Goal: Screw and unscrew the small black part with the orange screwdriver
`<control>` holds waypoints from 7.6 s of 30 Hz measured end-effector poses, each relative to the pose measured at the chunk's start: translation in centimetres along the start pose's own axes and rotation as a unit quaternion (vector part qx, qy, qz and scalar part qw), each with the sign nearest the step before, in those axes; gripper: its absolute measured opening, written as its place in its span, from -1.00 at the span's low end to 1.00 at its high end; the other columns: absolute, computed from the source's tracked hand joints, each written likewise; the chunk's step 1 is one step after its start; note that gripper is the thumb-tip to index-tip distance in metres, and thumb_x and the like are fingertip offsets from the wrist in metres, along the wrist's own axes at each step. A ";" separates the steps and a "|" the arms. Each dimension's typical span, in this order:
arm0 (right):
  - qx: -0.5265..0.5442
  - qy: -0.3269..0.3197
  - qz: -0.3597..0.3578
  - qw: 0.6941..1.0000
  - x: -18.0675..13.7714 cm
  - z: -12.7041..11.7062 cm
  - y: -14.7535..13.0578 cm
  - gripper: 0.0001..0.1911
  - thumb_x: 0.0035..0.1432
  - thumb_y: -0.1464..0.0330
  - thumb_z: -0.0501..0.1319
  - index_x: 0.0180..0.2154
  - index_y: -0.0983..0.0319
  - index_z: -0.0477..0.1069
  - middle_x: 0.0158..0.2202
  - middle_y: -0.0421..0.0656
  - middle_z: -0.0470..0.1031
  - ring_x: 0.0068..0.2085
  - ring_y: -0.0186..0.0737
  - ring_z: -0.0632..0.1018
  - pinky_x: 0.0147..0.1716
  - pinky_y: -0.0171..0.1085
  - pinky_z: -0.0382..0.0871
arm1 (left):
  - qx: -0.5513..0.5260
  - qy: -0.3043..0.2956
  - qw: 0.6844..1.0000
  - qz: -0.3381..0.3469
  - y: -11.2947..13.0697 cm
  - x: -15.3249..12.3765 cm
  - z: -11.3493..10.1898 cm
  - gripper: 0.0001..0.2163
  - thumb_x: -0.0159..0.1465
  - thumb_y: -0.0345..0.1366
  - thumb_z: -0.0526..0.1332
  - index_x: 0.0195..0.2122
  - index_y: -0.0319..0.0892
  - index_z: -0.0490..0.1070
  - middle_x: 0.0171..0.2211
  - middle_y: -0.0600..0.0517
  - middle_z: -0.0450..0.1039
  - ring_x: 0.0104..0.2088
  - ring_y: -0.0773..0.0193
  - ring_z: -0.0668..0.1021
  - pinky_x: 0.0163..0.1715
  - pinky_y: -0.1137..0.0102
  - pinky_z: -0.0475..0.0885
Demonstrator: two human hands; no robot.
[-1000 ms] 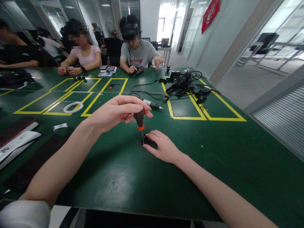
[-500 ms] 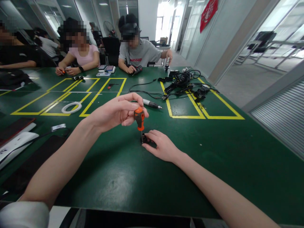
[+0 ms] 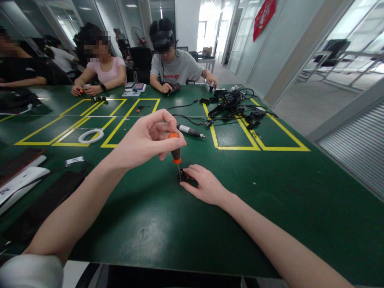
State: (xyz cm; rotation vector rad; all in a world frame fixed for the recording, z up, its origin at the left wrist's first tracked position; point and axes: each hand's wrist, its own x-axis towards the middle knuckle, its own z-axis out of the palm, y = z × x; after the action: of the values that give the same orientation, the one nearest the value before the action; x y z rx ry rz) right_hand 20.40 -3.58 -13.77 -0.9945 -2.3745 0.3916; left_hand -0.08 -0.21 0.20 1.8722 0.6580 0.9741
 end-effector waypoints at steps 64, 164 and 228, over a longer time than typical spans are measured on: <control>0.000 0.008 0.015 1.000 -0.1 0.3 0.3 -0.84 0.35 0.28 0.28 -0.07 0.18 0.51 -0.15 -0.04 0.60 -0.13 0.00 0.60 -0.10 -0.03 0.55 | 0.472 -0.063 0.836 0.273 -0.8 -0.7 0.6 -0.63 0.38 -0.40 0.09 0.18 -0.13 0.41 0.05 -0.09 0.49 -0.22 0.29 0.58 -0.26 0.40 0.47; 0.018 0.012 0.010 1.000 0.0 0.4 0.4 -0.86 0.35 0.28 0.24 -0.13 0.20 0.48 -0.19 -0.05 0.58 -0.16 -0.02 0.58 -0.12 -0.05 0.51 | 0.491 -0.107 0.825 0.259 0.5 -1.2 0.5 -0.49 0.38 -0.42 0.06 0.36 -0.07 0.26 0.07 -0.08 0.45 -0.15 0.30 0.57 -0.20 0.45 0.49; 0.016 0.019 0.004 1.000 0.0 0.4 0.3 -0.88 0.36 0.30 0.24 -0.16 0.22 0.49 -0.22 -0.04 0.61 -0.18 0.00 0.60 -0.16 -0.06 0.51 | 0.500 -0.100 0.821 0.258 0.3 -1.3 0.6 -0.50 0.41 -0.36 0.09 0.38 -0.04 0.21 0.09 -0.08 0.41 -0.17 0.30 0.58 -0.21 0.42 0.52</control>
State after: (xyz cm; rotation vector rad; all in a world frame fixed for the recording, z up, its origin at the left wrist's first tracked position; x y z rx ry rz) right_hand 20.35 -3.43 -14.18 -0.9898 -2.3247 0.4087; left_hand -0.25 -1.63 -0.15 3.1680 0.5819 0.7670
